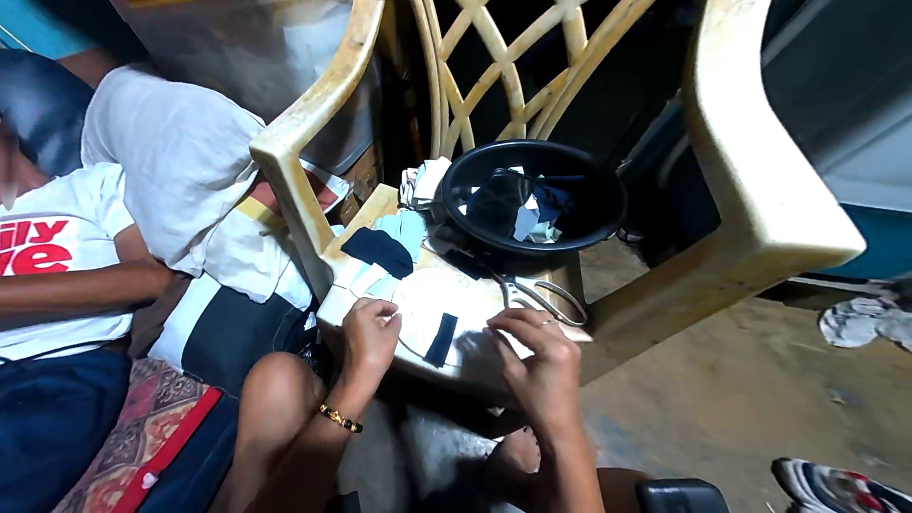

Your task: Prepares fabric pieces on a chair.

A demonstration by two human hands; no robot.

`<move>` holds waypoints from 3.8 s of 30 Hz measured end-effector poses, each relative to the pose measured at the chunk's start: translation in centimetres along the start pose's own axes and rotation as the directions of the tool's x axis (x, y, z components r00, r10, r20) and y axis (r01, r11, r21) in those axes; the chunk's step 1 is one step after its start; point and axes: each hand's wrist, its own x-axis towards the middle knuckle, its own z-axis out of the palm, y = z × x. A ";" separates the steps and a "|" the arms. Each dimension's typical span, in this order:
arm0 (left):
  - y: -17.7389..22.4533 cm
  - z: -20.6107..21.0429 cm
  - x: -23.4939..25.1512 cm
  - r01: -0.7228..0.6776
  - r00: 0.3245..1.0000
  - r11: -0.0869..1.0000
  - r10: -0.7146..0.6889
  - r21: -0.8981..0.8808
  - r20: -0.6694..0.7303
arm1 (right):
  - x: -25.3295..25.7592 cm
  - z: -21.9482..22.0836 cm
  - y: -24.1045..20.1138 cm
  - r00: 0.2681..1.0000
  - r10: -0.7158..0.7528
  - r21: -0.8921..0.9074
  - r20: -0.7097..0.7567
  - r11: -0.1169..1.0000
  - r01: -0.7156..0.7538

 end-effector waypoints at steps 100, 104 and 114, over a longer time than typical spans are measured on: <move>0.6 1.5 2.8 -0.587 0.697 0.809 0.528 -0.037 0.486 | 0.1 2.7 2.3 0.887 0.184 0.092 0.424 0.965 -0.244; 0.1 0.4 1.4 -0.594 0.620 0.798 0.532 -0.098 0.576 | 0.2 2.7 2.2 0.887 0.179 0.109 0.425 0.963 -0.246; -0.7 0.5 1.2 -0.600 0.614 0.792 0.547 -0.114 0.569 | -0.2 3.2 2.4 0.892 0.103 0.090 0.439 0.983 -0.157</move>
